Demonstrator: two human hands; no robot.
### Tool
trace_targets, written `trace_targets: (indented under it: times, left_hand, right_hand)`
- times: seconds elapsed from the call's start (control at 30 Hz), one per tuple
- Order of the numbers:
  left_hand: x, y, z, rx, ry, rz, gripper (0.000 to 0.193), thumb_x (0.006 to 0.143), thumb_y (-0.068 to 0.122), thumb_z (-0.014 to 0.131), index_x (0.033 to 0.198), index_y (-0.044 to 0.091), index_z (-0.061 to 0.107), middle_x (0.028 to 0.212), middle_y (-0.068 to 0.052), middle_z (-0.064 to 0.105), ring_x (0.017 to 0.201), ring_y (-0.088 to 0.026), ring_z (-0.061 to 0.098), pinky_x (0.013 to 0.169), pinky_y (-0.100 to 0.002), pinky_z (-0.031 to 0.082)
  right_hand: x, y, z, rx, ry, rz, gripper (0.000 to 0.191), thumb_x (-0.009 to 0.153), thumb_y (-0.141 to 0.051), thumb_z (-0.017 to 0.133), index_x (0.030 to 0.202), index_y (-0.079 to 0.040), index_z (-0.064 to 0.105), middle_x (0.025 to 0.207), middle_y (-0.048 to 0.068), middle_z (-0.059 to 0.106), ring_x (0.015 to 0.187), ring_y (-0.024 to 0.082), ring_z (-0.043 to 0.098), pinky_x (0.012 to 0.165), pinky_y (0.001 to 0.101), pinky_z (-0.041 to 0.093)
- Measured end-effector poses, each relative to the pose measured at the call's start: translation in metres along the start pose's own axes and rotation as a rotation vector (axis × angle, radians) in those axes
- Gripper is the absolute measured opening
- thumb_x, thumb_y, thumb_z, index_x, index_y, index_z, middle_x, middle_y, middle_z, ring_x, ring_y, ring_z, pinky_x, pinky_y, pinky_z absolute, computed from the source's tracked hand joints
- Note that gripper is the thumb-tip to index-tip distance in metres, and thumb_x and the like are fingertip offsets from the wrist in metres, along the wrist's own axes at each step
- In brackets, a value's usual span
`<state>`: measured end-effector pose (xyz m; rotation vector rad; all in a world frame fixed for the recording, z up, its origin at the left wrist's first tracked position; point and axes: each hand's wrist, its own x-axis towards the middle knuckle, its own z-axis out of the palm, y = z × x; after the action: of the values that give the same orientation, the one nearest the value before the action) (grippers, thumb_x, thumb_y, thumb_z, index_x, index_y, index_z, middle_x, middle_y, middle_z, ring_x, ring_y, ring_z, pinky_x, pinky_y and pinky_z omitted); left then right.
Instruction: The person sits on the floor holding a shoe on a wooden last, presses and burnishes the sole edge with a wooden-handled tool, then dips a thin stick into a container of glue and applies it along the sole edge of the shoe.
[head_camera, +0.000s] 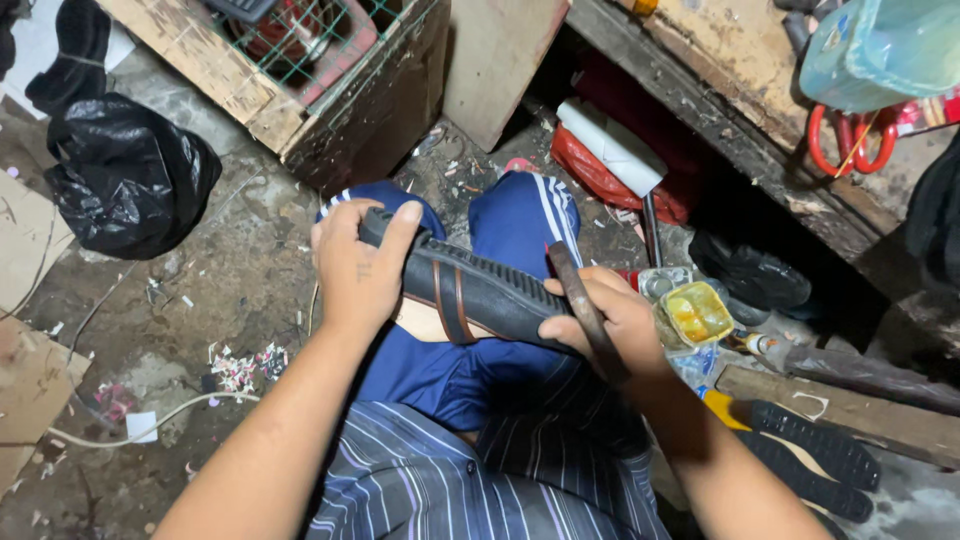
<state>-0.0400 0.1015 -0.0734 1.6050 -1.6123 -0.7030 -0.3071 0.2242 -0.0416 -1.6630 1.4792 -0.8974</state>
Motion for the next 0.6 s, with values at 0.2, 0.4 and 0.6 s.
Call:
trace_targets:
  times: [0.2,0.4,0.6]
  left_hand:
    - [0.036,0.009,0.011,-0.002,-0.080,-0.020,0.046,0.083,0.046,0.076,0.088,0.001,0.069,0.086,-0.019,0.070,0.084,-0.035,0.069,0.078,-0.044,0.053]
    - [0.045,0.014,0.013,0.035,-0.121,-0.079,0.045,0.081,0.047,0.074,0.088,0.003,0.070,0.088,-0.020,0.071,0.085,-0.036,0.069,0.079,-0.045,0.053]
    - [0.041,0.009,0.015,0.023,-0.095,0.001,0.043,0.084,0.044,0.074,0.088,0.002,0.069,0.093,-0.021,0.070,0.089,-0.038,0.068,0.081,-0.047,0.052]
  right_hand:
    - [-0.005,0.012,-0.004,0.424,0.162,0.460,0.062,0.087,-0.012,0.076,0.146,-0.013,0.057,0.118,0.015,0.069,0.105,0.021,0.064,0.093,0.0360,0.049]
    - [-0.024,0.005,-0.047,0.041,0.201,0.300,0.039,0.075,-0.011,0.083,0.111,0.001,0.074,0.150,0.016,0.059,0.118,0.017,0.063,0.100,0.0331,0.048]
    - [-0.020,-0.022,-0.042,-0.049,0.129,0.335,0.032,0.082,-0.025,0.078,0.106,-0.005,0.076,0.126,0.009,0.073,0.107,0.014,0.069,0.094,0.0291,0.052]
